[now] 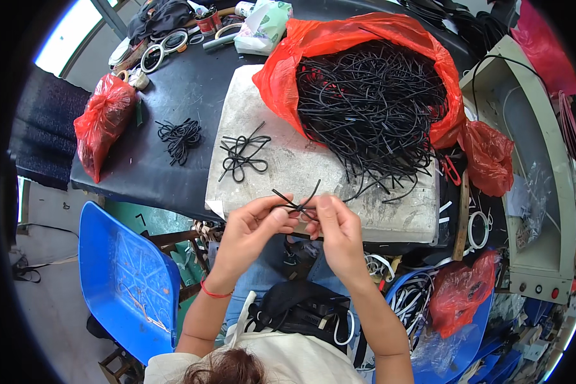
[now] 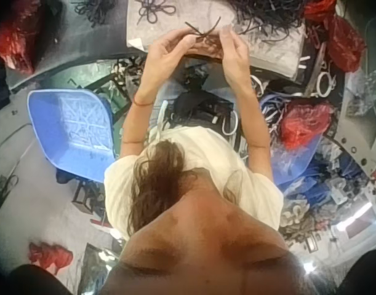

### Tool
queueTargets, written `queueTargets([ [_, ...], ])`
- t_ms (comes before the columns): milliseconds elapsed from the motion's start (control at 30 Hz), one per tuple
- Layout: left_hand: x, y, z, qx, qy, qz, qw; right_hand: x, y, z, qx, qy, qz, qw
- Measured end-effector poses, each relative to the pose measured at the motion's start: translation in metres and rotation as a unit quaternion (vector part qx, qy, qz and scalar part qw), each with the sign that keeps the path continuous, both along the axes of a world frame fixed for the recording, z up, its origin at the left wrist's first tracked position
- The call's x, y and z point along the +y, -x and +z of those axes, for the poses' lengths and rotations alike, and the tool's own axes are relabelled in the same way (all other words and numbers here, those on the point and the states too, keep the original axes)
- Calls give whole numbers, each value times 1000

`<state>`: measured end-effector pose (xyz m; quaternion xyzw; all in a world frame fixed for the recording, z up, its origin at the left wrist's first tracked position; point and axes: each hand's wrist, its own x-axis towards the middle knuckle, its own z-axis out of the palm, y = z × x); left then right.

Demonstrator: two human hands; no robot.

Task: The person repeatedly picks up black cables from a red bag and ties them into figure-eight shapes by hand. The tied cables are placed on a white cloth on the table. The person continues this repetitive tying process throughout the video.

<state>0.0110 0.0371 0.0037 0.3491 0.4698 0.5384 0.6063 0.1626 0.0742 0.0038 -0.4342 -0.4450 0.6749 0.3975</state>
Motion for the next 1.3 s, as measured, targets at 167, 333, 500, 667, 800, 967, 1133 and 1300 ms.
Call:
queueTargets([
  [167,0,11,6,-72,38,-13,997,0,-3,0,66,31,-3,997],
  [333,-1,5,1,99,-19,-12,995,0,1,2,26,3,-1,1000],
  [500,22,43,5,422,-91,218,875,32,-9,7,-258,-307,-80,913],
  [667,45,52,0,632,-105,267,720,77,-2,7,-428,-531,-124,721],
  [800,37,34,6,608,-211,277,714,83,7,1,-496,-498,-91,705],
  [967,16,10,0,511,-313,178,780,60,1,7,-445,-566,-89,688],
  [1133,15,-4,11,530,-338,54,776,17,-19,14,-362,-581,10,729],
  [1300,3,-6,30,310,-229,-31,922,-3,-23,38,-317,-513,-28,797],
])
